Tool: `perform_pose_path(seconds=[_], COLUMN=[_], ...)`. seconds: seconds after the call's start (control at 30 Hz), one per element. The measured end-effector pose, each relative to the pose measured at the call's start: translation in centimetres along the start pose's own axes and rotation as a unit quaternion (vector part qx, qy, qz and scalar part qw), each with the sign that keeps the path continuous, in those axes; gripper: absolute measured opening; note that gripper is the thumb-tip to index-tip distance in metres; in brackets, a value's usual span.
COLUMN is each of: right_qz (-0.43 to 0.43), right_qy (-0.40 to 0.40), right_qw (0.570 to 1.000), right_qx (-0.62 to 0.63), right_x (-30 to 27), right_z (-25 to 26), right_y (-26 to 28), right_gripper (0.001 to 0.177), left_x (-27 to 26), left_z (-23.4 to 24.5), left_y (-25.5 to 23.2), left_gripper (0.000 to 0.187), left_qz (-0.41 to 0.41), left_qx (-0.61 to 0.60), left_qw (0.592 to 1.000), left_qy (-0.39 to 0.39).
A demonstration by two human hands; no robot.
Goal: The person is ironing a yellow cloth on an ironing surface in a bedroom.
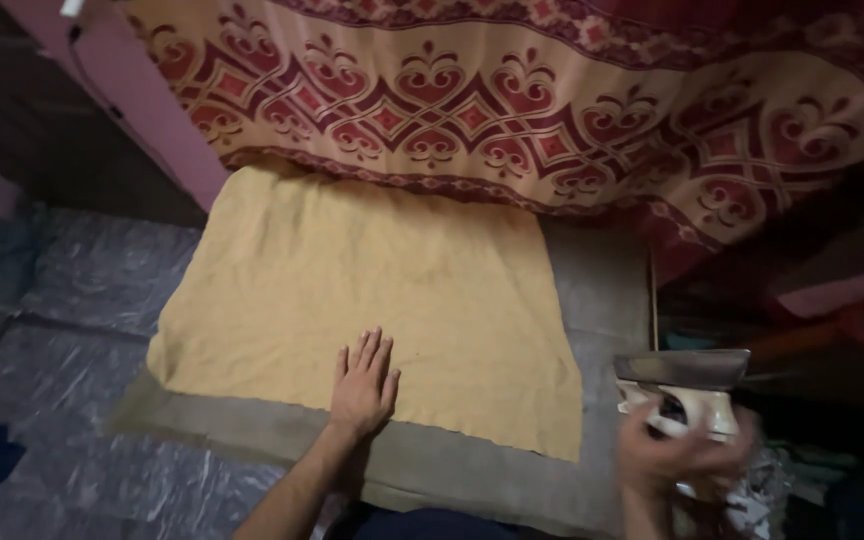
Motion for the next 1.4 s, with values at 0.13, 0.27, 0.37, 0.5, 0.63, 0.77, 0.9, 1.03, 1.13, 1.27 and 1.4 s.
perform_pose_path(seconds=[0.13, 0.27, 0.37, 0.5, 0.63, 0.77, 0.9, 1.03, 1.13, 1.27, 1.4], right_qz=[-0.059, -0.265, -0.340, -0.201, -0.141, -0.065, 0.131, 0.183, 0.187, 0.141, 0.077], right_qy=[-0.023, -0.076, -0.097, -0.097, -0.042, 0.261, 0.381, 0.515, 0.508, 0.500, 0.532], right_qw=[0.998, 0.934, 0.884, 0.945, 0.957, 0.912, 0.844, 0.784, 0.787, 0.794, 0.786], right_qx=[-0.005, 0.227, 0.304, 0.238, 0.249, 0.309, 0.354, 0.295, 0.295, 0.315, 0.306], right_x=[-0.9, -4.1, -5.6, -4.6, 3.0, 8.0, 4.0, 4.7, 5.4, 7.7, 9.4], right_z=[-0.6, -5.2, -7.8, -8.6, -7.5, -7.0, -10.2, -8.0, -7.4, -5.8, -4.6], right_y=[-2.9, -6.7, -8.2, -9.1, -6.2, 1.7, 8.9, 13.7, 14.4, 15.0, 15.4], right_gripper=[0.070, 0.062, 0.052, 0.036, 0.039, 0.048, 0.047, 0.040, 0.040, 0.043, 0.043], left_x=[-0.4, -0.3, -0.4, -0.4, -0.5, -0.5, -0.6, -0.5, -0.4, -0.4, -0.3], left_z=[0.1, 0.0, 0.3, 0.3, 0.1, 0.2, 0.1, 0.6, 0.5, 0.4, 0.5], left_y=[-0.1, -0.2, 0.0, -0.3, -0.1, -0.2, 0.1, -0.2, -0.2, 0.1, 0.0], left_gripper=[0.061, 0.059, 0.059, 0.059, 0.059, 0.059, 0.058, 0.059, 0.059, 0.059, 0.059], left_qz=[0.022, 0.023, 0.027, 0.026, 0.031, 0.020, 0.019, 0.020, 0.019, 0.015, 0.015], left_qx=[-0.001, -0.004, -0.008, -0.012, -0.012, -0.018, -0.011, -0.010, -0.013, -0.010, -0.008], left_qw=[1.000, 1.000, 1.000, 1.000, 0.999, 1.000, 1.000, 1.000, 1.000, 1.000, 1.000], left_qy=[0.012, 0.009, 0.005, 0.010, 0.004, -0.004, -0.004, -0.001, -0.002, -0.006, -0.003])
Point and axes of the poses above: each hand's wrist, its own x-axis towards the middle knuckle, its own z-axis out of the back of the hand, y = z × x, the point moved 4 cm from there along x, towards the middle knuckle, and after that the axes turned 12 degrees about z, right-handed, at the moved point
